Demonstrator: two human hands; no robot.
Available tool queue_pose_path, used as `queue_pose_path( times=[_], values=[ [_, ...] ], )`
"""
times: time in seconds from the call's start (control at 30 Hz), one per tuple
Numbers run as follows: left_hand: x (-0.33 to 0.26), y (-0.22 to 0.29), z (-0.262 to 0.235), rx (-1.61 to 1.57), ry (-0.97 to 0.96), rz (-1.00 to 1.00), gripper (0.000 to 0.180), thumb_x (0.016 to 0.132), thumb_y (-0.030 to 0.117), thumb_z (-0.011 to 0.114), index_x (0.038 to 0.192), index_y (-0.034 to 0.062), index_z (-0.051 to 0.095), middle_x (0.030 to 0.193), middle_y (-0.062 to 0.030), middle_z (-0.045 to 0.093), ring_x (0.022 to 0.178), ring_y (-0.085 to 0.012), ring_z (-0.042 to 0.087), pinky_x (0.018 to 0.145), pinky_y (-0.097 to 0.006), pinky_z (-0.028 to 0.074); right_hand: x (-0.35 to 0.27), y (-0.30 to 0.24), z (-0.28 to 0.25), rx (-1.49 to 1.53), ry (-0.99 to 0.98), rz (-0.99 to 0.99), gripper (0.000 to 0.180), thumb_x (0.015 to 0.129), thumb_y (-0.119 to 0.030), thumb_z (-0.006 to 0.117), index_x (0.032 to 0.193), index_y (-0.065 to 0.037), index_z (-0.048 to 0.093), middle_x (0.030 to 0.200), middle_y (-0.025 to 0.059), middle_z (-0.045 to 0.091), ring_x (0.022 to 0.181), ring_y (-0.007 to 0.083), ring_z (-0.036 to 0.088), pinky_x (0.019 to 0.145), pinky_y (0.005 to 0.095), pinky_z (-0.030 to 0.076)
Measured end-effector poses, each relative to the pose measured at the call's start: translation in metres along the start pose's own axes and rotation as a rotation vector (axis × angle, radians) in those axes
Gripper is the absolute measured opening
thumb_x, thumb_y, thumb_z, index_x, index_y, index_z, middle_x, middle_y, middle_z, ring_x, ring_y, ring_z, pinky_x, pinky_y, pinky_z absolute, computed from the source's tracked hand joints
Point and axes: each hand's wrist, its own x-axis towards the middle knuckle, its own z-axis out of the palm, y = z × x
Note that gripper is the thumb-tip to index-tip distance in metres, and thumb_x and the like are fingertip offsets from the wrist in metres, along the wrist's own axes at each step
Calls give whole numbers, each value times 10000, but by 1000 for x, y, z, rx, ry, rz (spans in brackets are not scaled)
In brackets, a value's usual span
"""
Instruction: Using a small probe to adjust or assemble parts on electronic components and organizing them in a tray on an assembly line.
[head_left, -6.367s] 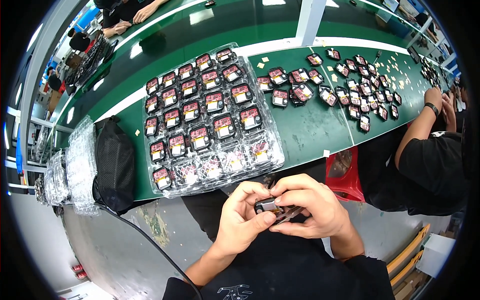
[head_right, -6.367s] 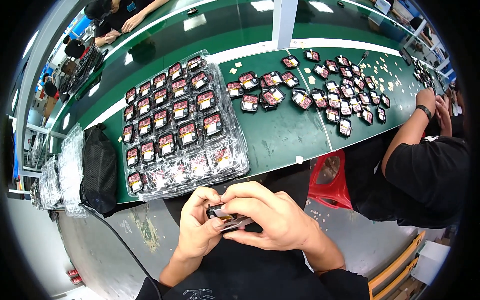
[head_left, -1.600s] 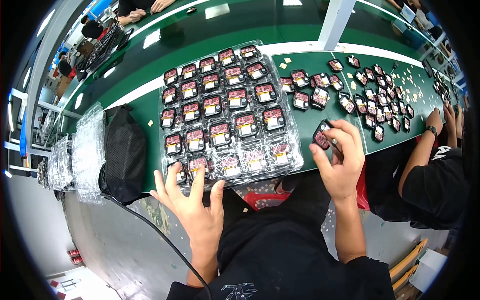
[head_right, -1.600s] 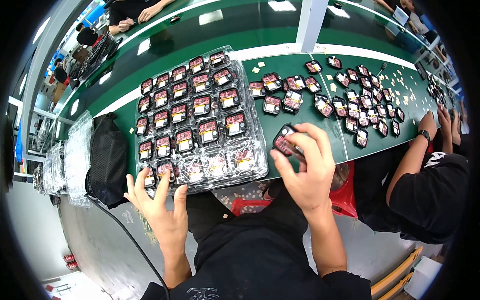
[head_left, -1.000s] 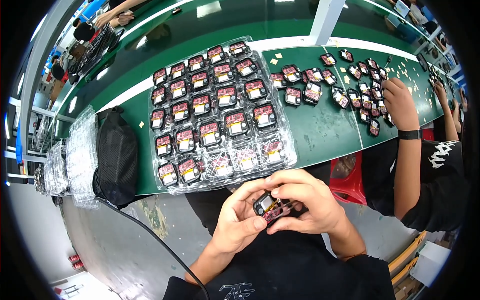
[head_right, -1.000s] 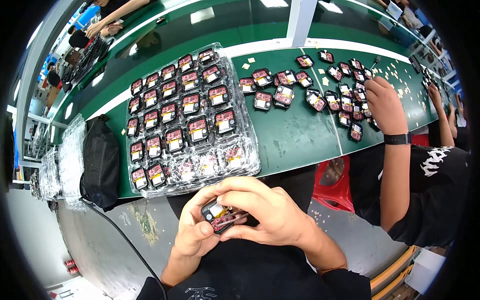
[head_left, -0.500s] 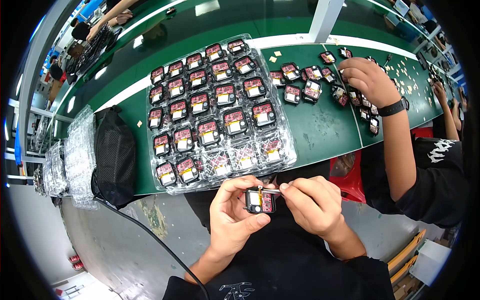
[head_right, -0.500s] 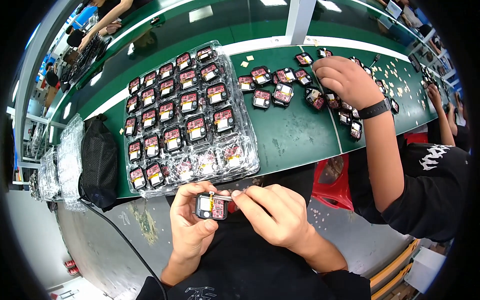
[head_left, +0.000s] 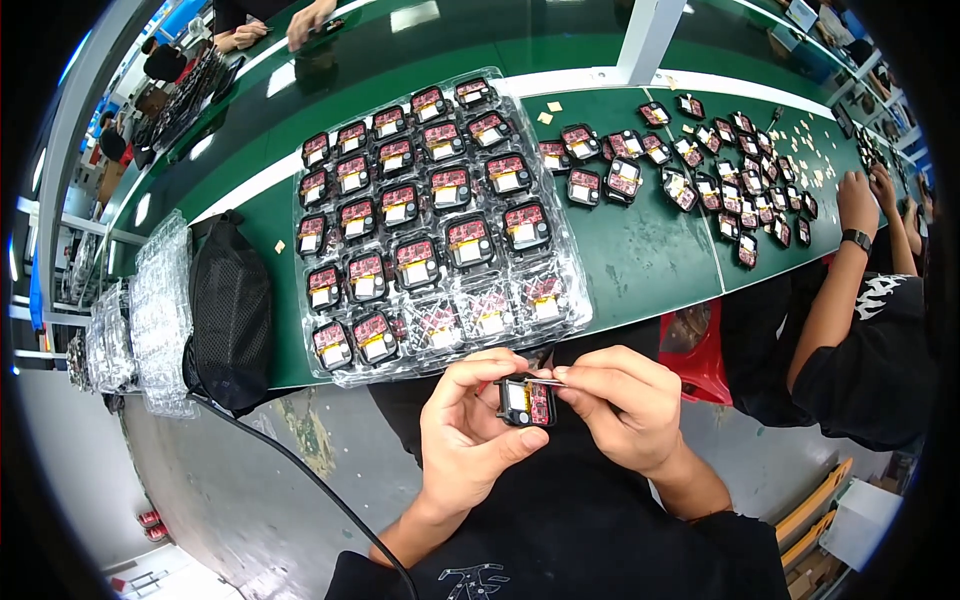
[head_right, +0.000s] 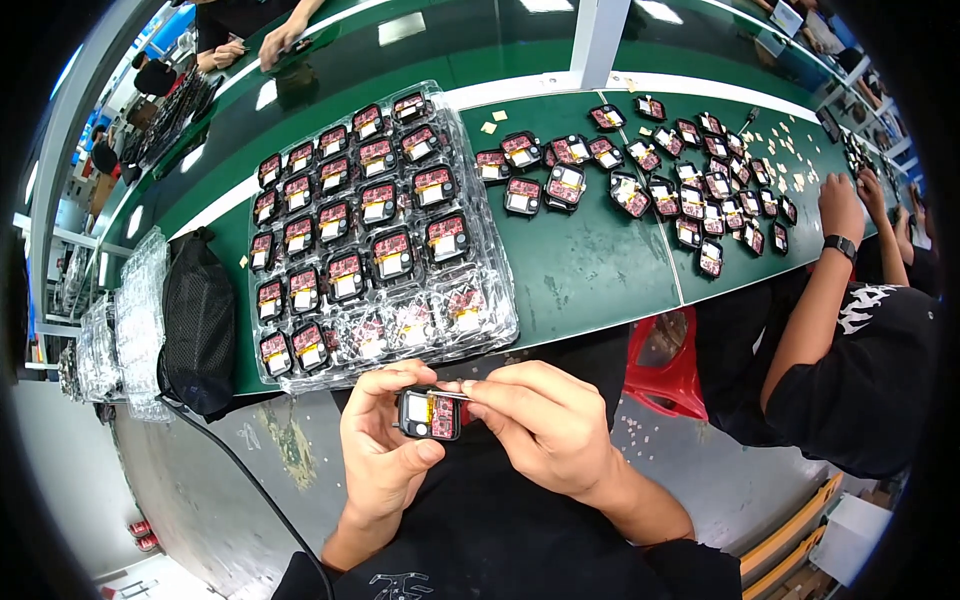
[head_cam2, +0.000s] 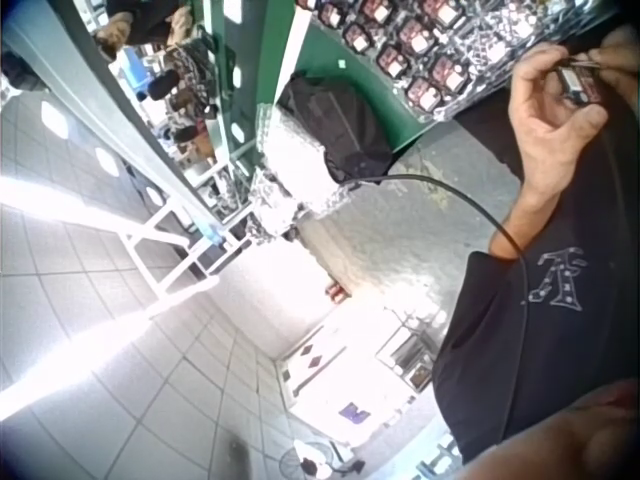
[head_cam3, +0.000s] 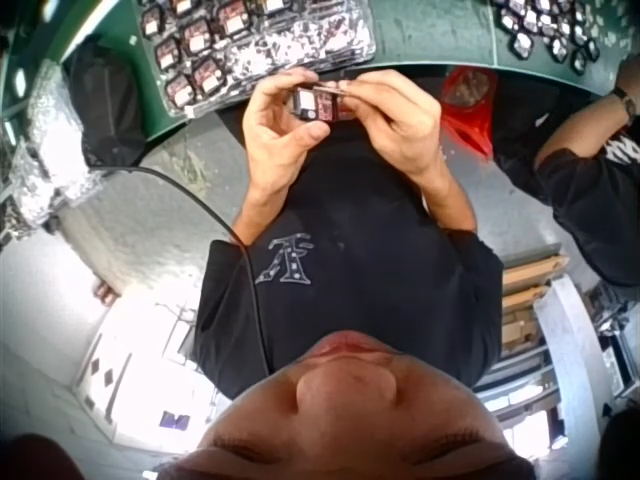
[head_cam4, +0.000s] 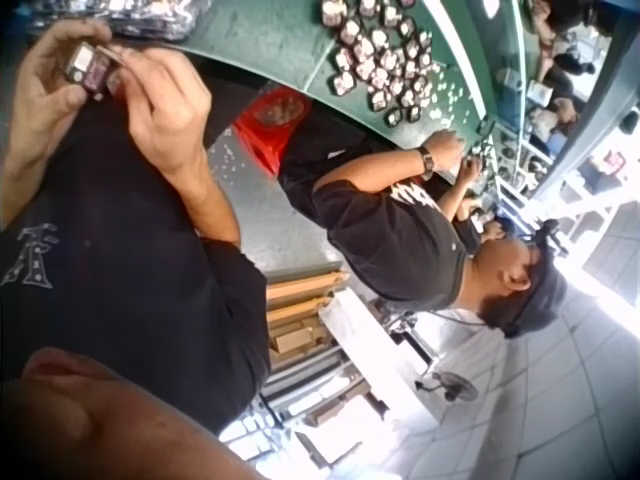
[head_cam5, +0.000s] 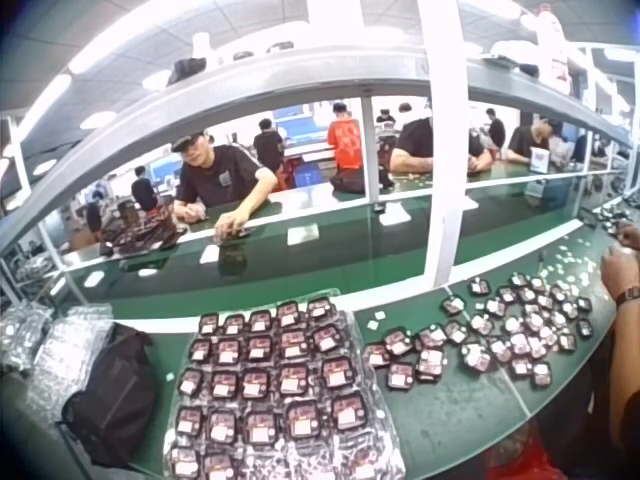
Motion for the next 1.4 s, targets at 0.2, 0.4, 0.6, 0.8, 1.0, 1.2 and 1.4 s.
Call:
queue_pose_path(
  times=[0.2, 0.4, 0.6, 0.8, 1.0, 1.2, 1.4],
  values=[
    [-1, 1, -2, 70, 9, 20, 614, 774, -86, 853, 1309, 1, 566, 1357, -147, 515, 1245, -260, 599, 1018, -352, 535, 0, -2, -1, -282, 17, -174, 320, 685, 54, 819, 994, 25, 745, 878, 109, 673, 625, 217, 628, 529, 314, 510],
    [-1, 5, 4, 49, 39, -3, 601, 783, -149, 810, 1315, -22, 561, 1362, -140, 502, 1243, -253, 604, 996, -341, 569, -5, 0, 5, -279, 57, -173, 326, 680, 68, 806, 997, 39, 740, 877, 116, 663, 617, 216, 619, 523, 313, 505],
    [0, 9, 5, 128, 26, 16, 602, 783, -178, 792, 1320, -36, 560, 1366, -127, 488, 1231, -244, 612, 1003, -350, 572, -6, 1, 7, -291, 58, -187, 310, 688, 69, 797, 992, 39, 740, 882, 117, 669, 616, 216, 619, 524, 312, 506],
    [2, 9, 3, 127, 25, 23, 594, 789, -178, 787, 1321, -43, 561, 1368, -123, 483, 1227, -245, 611, 1004, -347, 577, -7, 3, 6, -319, 56, -197, 312, 688, 69, 792, 995, 42, 741, 887, 118, 671, 614, 212, 614, 522, 307, 504],
    [1, 8, 5, 105, 22, 8, 600, 791, -170, 790, 1327, -35, 556, 1373, -129, 482, 1252, -259, 602, 1011, -349, 582, -10, 3, 10, -328, 71, -201, 308, 694, 84, 769, 999, 48, 740, 894, 123, 676, 608, 211, 608, 517, 306, 502],
    [0, 5, 10, 64, 53, -5, 601, 791, -166, 791, 1328, -31, 557, 1385, -135, 482, 1274, -275, 595, 1030, -364, 576, -16, 0, 15, -356, 126, -176, 342, 682, 108, 811, 1009, 47, 736, 865, 118, 672, 614, 234, 620, 515, 307, 480],
    [0, 6, 13, 121, 55, 51, 599, 795, -169, 784, 1337, -47, 561, 1401, -137, 476, 1263, -290, 605, 1026, -374, 583, -15, -2, 12, -344, 103, -195, 372, 661, 115, 804, 1022, 55, 738, 864, 125, 673, 614, 231, 620, 514, 304, 480]
  ],
)
